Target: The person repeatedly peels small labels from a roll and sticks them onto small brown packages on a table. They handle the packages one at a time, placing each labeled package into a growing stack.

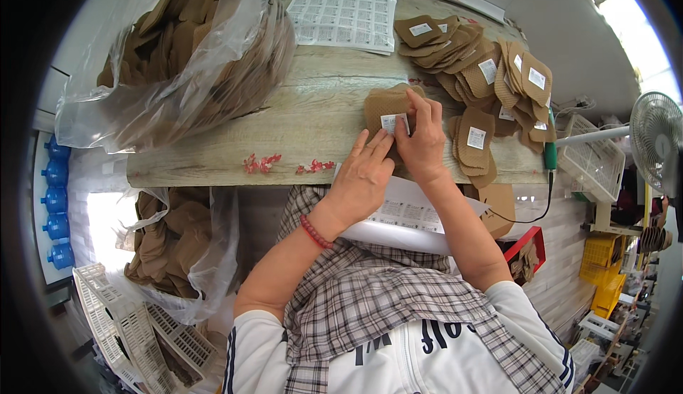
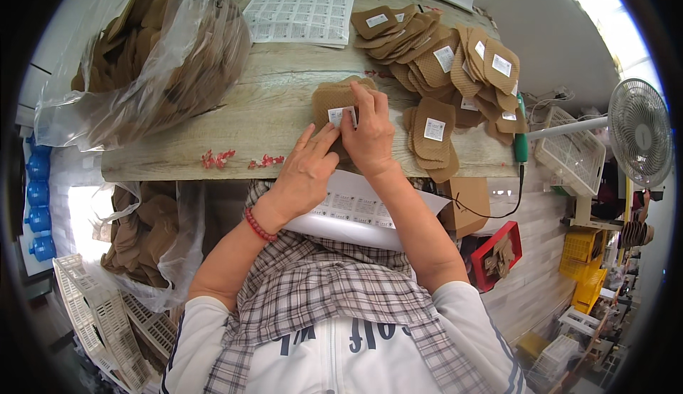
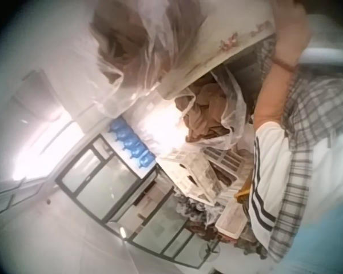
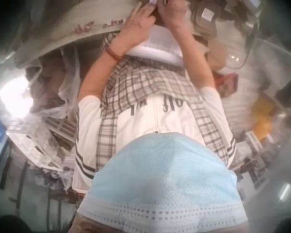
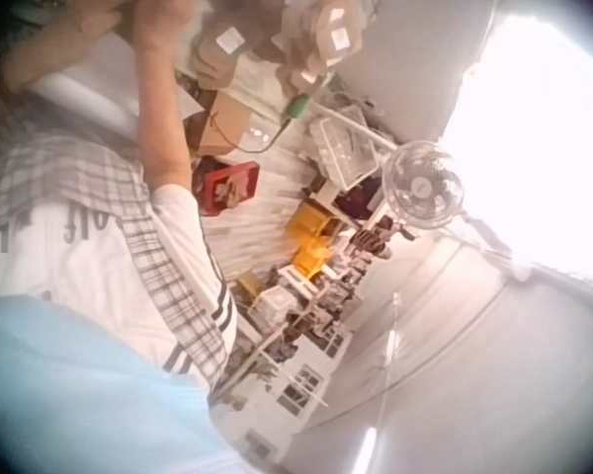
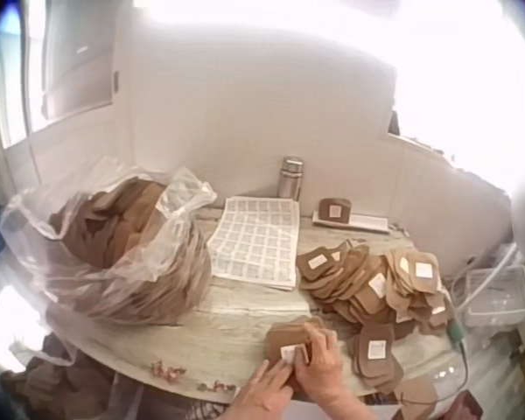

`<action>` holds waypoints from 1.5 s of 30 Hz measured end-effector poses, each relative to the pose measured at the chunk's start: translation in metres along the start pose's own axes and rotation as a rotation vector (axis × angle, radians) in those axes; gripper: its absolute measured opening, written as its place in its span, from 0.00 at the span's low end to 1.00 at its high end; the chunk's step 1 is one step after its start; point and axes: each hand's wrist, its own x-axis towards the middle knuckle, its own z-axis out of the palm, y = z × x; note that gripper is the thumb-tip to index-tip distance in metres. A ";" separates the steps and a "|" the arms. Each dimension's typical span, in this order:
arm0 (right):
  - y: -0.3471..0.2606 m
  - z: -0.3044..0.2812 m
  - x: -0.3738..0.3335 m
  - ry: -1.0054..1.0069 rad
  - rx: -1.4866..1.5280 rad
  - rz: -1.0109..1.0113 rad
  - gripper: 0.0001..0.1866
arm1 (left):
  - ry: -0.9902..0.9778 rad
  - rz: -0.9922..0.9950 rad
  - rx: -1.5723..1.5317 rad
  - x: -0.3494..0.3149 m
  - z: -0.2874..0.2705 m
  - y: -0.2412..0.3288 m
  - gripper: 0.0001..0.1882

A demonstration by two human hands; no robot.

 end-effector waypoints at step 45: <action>0.047 -0.136 -0.020 0.108 -0.434 -0.007 0.27 | -0.140 -0.126 -0.065 -0.014 -0.034 0.019 0.05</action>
